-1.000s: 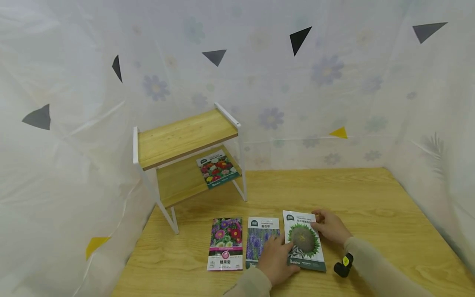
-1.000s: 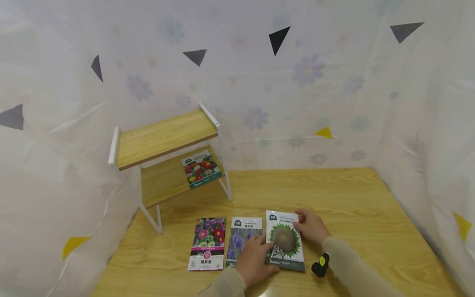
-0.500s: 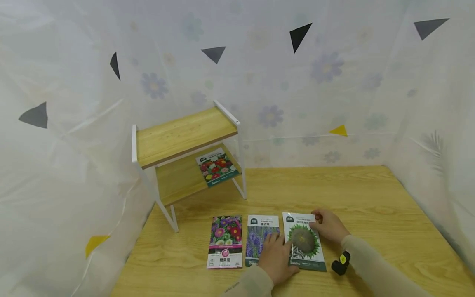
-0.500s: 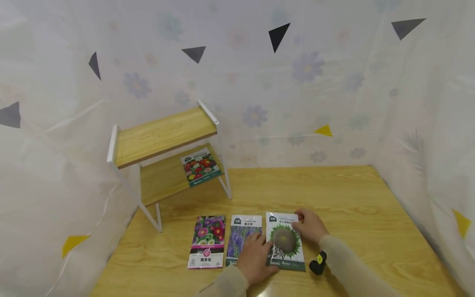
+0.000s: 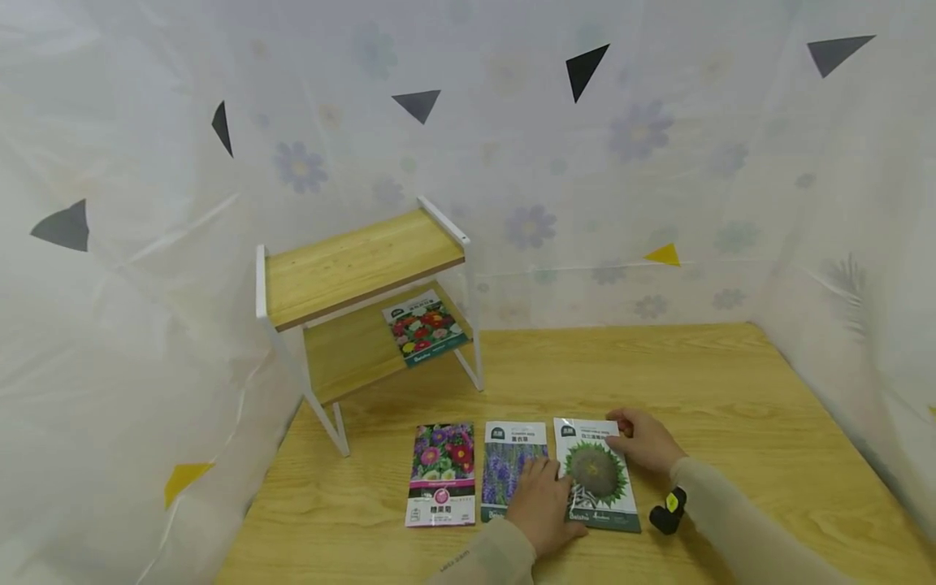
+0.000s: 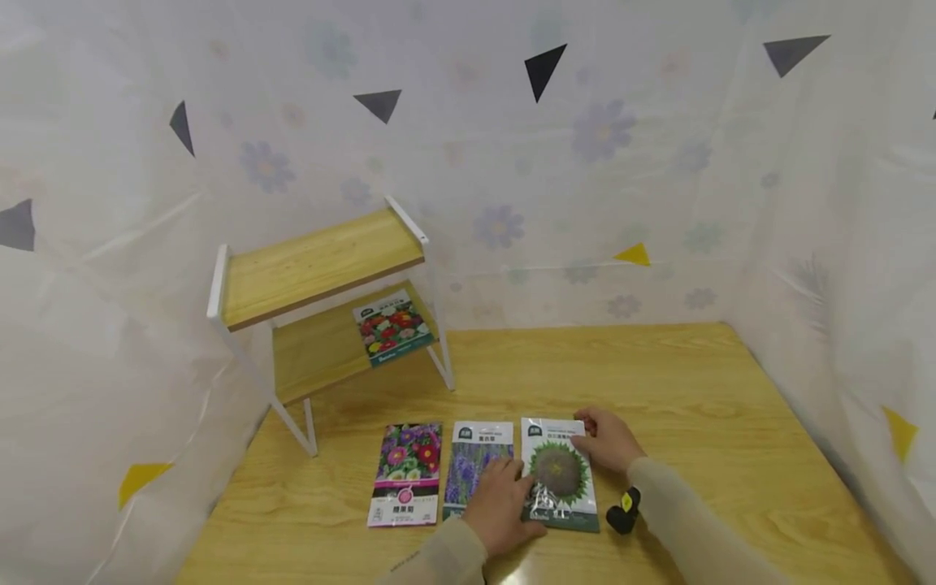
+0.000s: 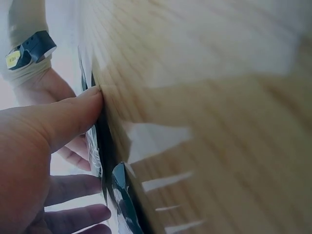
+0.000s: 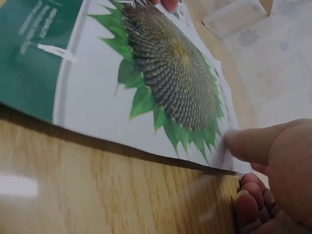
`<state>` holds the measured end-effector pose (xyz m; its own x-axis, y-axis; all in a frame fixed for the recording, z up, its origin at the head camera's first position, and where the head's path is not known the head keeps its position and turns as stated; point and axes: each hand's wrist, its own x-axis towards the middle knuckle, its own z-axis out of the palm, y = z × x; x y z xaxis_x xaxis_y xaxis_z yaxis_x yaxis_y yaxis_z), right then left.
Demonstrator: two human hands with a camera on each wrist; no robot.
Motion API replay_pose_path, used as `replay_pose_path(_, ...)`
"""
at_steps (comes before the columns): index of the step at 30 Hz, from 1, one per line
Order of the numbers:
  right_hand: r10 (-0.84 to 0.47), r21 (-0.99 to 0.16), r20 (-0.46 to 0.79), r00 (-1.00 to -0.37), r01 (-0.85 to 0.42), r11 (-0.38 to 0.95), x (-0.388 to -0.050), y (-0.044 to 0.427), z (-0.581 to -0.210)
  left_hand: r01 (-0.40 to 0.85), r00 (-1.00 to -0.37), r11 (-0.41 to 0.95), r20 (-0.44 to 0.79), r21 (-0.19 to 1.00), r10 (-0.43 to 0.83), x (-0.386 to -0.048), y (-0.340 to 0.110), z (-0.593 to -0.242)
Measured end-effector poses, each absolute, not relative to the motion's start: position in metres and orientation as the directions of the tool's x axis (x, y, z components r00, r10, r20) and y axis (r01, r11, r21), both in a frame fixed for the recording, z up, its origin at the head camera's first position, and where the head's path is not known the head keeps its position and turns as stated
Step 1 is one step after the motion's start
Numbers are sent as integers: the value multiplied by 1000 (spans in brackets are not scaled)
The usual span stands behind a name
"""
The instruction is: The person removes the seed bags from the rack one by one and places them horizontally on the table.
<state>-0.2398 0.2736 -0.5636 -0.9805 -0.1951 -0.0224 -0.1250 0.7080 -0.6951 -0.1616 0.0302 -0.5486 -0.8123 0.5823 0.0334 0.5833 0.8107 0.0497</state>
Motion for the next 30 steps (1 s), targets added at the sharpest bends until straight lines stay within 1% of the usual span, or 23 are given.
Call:
replay_pose_path(4,-226,-699,-9,-974,-155,698,-240,276,-565,589,-808,807,33,34,588,-161,31,-547)
replay_pose_path(13,-261,-709,-25,-965,-167,685,-243,281,-569,600,-799,800,38,3,600,-158,31,-544)
replay_pose_path(17,-269,-715,-29,-963,-168,679,-243,279,-565,593,-805,805,31,11,592,-158,32,-543)
replay_pose_path(19,-286,-709,-19,-958,-189,679,-242,278,-564,589,-808,808,30,18,588,-157,32,-544)
replay_pose_path(30,-257,-697,-24,-966,-169,697,-239,278,-565,575,-818,817,39,40,573,-153,35,-548)
